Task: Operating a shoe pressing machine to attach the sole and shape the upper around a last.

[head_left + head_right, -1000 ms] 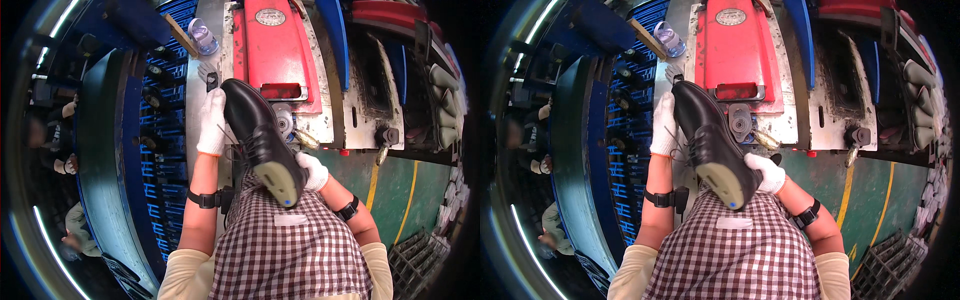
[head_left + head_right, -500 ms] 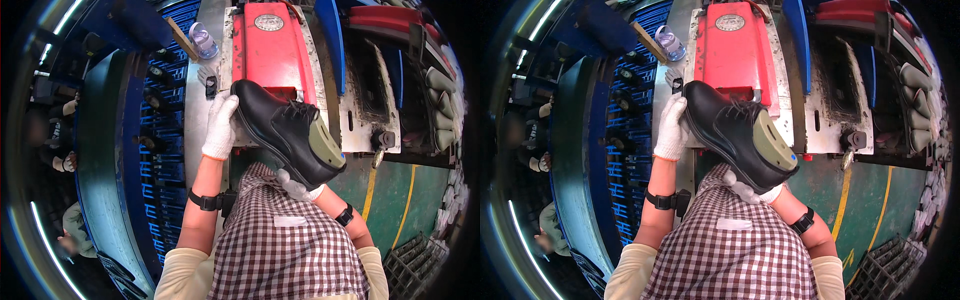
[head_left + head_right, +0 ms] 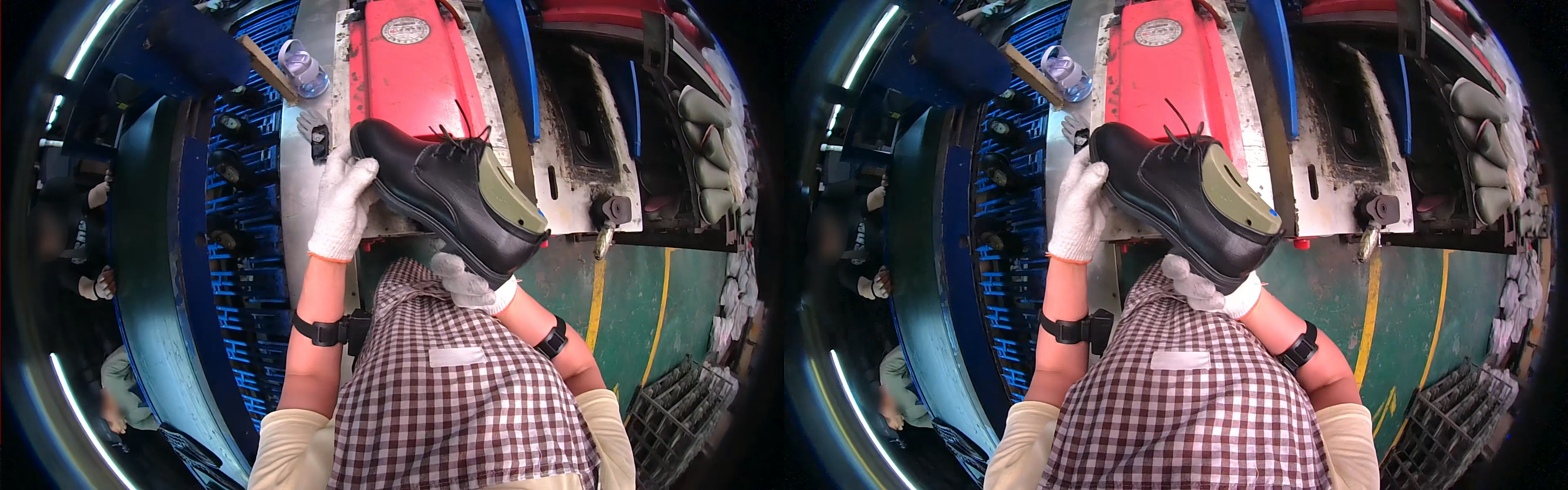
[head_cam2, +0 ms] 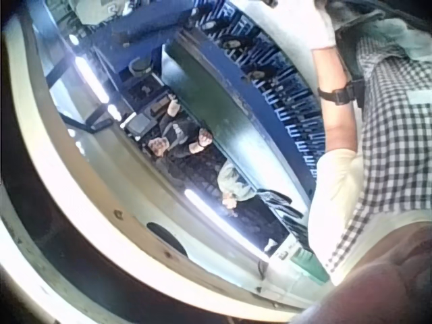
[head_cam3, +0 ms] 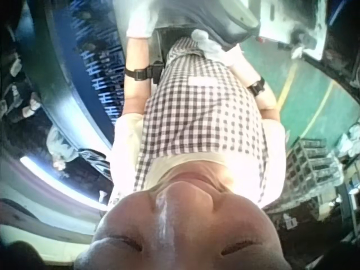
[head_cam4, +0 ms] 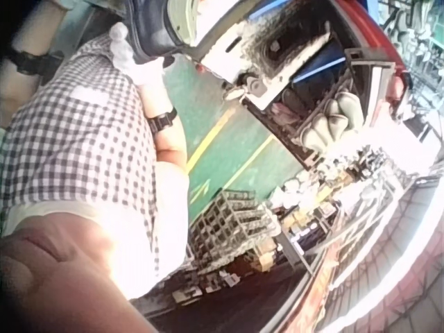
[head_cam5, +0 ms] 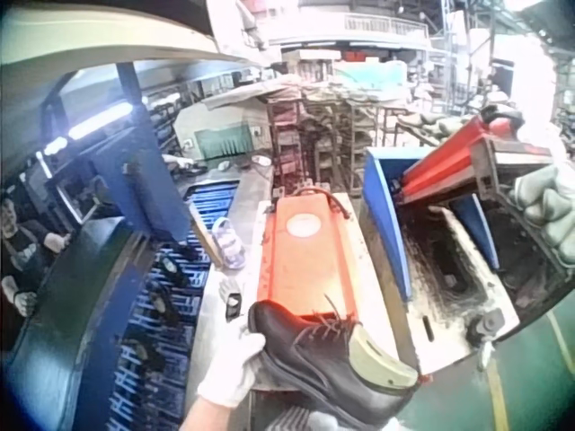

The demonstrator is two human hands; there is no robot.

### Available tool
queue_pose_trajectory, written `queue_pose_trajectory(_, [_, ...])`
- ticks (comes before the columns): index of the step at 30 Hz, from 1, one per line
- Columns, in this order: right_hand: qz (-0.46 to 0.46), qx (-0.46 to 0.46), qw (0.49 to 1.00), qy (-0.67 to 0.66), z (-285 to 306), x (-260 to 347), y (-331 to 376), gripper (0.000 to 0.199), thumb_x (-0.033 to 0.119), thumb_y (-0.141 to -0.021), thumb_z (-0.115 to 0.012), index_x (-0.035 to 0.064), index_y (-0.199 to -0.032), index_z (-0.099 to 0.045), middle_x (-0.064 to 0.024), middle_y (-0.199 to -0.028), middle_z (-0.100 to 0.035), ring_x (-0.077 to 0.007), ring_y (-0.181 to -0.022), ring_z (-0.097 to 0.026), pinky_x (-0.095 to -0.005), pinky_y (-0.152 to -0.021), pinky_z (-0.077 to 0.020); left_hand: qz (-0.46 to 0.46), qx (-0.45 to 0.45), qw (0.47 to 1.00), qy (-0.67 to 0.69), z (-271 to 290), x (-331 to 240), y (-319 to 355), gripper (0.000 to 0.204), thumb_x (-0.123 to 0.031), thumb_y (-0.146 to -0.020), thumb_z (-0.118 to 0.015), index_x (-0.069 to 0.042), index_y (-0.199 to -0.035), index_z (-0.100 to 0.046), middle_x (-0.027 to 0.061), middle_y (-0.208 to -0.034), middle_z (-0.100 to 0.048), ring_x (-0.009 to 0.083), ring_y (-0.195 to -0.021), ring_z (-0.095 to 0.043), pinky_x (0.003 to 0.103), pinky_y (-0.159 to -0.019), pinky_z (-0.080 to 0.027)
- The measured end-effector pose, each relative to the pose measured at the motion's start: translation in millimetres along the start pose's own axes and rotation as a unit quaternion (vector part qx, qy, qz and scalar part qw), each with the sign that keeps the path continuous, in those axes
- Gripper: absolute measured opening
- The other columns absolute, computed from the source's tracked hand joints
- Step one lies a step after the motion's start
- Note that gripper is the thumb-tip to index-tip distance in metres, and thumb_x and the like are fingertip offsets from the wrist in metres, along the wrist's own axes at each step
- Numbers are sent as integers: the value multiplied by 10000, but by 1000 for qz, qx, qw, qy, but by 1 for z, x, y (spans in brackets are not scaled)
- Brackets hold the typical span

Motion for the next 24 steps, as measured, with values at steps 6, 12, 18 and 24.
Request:
queue_pose_trajectory(6, [22,-9,1000,-2,-8,7,-3,643,507,-1054,-497,59,-1511,-433,-277,-1171,-529,-367,-788,-632,-430,-551,-547,9,-7,1000,-3,1,6,-10,528,-150,-1009,-610,36,-1479,-458,141,-1371,-624,239,-1245,-632,392,-1049,-539])
queue_pose_trajectory(12, [40,-128,978,161,-26,24,22,551,496,-1099,-409,63,-1432,-480,-254,-929,-607,-304,-565,-570,-376,-456,-485,7,31,999,25,-29,9,-13,588,-39,-977,-559,44,-1534,-389,156,-1390,-597,235,-1254,-613,375,-1040,-539])
queue_pose_trajectory(18, [259,-234,882,315,-70,76,66,620,400,-1108,-455,71,-1614,-315,-226,-1595,-435,-368,-1440,-487,-585,-1181,-420,32,59,996,-57,-57,6,-16,709,-260,-981,-644,-19,-1588,-368,182,-1423,-569,302,-1223,-639,418,-1014,-548])
queue_pose_trajectory(24, [375,-383,675,507,-160,164,120,603,381,-1056,-544,30,-1535,-438,-190,-1356,-661,-294,-1185,-690,-511,-956,-590,2,58,994,-96,-79,-25,-36,651,-255,-995,-610,3,-1557,-409,188,-1405,-577,276,-1178,-662,384,-992,-549])
Point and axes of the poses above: each hand's wrist, its own y-axis away from the middle knuckle, its own z-axis out of the back of the hand, x = y × z, the point moved 6 cm from there along -y, towards the middle knuckle
